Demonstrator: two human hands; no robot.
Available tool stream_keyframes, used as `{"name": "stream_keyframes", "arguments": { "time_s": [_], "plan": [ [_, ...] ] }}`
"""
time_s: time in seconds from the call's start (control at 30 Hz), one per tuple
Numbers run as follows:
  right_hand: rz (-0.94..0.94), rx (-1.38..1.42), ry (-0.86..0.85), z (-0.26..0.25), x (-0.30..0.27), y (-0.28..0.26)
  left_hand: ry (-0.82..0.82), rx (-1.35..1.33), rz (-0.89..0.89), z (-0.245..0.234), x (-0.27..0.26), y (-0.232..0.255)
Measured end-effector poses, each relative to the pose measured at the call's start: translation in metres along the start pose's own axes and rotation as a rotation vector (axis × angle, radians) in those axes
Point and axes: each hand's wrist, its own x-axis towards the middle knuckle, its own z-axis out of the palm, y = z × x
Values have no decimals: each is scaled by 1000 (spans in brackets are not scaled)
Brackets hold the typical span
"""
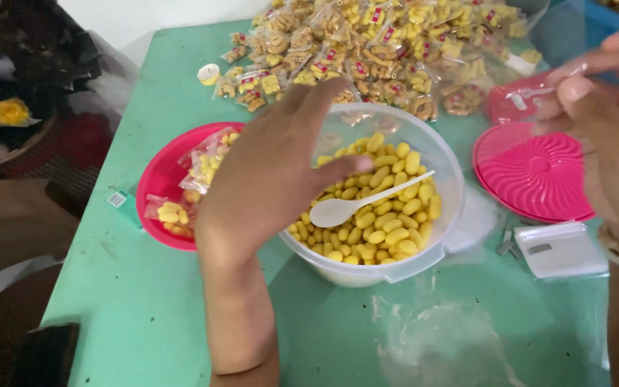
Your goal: Manual packaging of yellow snacks into small plastic bags using a spoon and a handheld sealer.
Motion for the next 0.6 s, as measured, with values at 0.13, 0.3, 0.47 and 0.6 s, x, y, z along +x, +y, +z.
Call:
{"name": "stream_keyframes", "arguments": {
  "time_s": [0.13,0.3,0.47,0.6],
  "plan": [
    [68,392,109,56,23,-77,16,-486,255,0,-1,20],
    [-73,487,32,84,33,-114,290,-1048,181,4,7,32],
    [-142,352,43,60,27,-35,390,-868,197,-4,7,24],
    [-129,313,-7,26,28,16,313,-859,246,-13,0,28]
  ]
}}
